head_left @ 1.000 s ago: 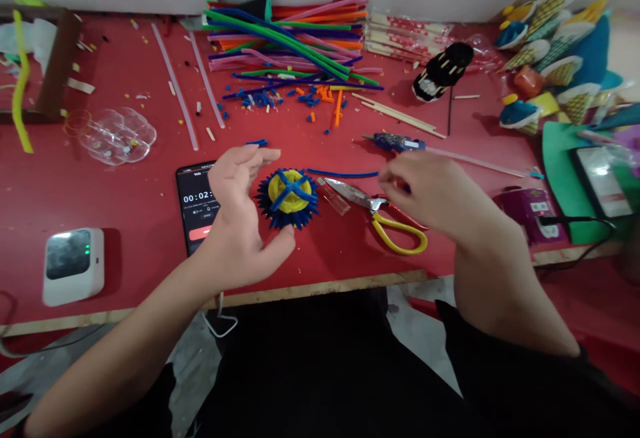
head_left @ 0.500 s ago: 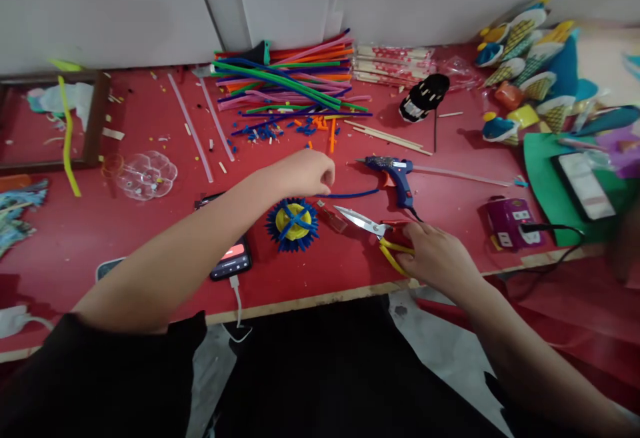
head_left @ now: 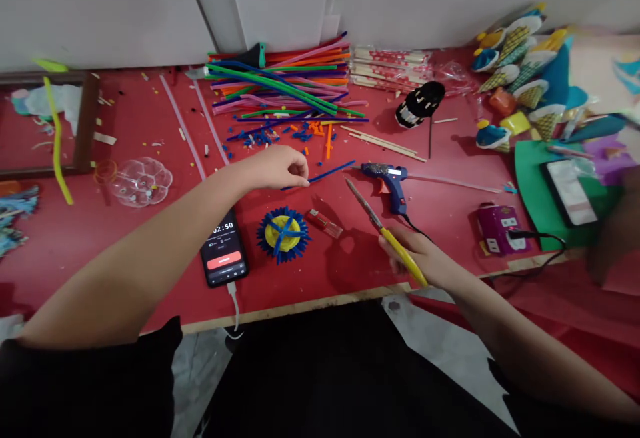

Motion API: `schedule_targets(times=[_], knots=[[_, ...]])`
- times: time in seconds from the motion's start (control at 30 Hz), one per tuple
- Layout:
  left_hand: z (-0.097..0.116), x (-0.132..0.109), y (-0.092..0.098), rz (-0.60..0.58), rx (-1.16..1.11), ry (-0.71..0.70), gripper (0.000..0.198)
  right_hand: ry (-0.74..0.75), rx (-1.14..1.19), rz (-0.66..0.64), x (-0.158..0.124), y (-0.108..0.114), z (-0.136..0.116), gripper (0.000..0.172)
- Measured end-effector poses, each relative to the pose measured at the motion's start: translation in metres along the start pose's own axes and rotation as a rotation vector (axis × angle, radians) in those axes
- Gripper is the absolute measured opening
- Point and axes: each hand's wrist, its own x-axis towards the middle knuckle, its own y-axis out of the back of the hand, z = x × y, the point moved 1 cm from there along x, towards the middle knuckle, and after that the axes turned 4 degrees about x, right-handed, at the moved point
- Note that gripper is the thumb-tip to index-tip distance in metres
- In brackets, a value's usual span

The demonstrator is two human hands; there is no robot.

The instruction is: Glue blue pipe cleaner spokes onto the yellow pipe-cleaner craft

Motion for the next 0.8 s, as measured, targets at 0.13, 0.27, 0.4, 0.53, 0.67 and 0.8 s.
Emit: schedule_targets(times=[0.13,0.27,0.4,0.53,0.67,0.8], knots=[[-0.013,-0.016,0.005,0.058,-0.145,0.052,0.017,-0.086,0.199,-0.141,0.005,-0.002,-0.02,0.062],[-0.021,-0.031,-0.008,0.116,-0.321,0.146,0.021,-0.12,0.206,-0.199,0.009,-0.006,-0.024,0.063],[-0.021,-0.041,-0.028,0.176,-0.566,0.2,0.013,-0.088,0.066,-0.247,0.014,-0.008,-0.02,0.059],[-0.013,-0.047,-0.049,0.147,-0.752,0.216,0.012,0.049,-0.46,0.012,0.019,-0.005,-0.016,0.046],[-0.002,-0.055,-0.07,0.142,-0.862,0.243,0.011,0.027,-0.903,0.231,0.014,-0.003,-0.008,0.032],[0.012,-0.064,-0.085,0.123,-0.953,0.236,0.011,0.16,-0.921,0.256,0.004,0.001,-0.01,0.025]])
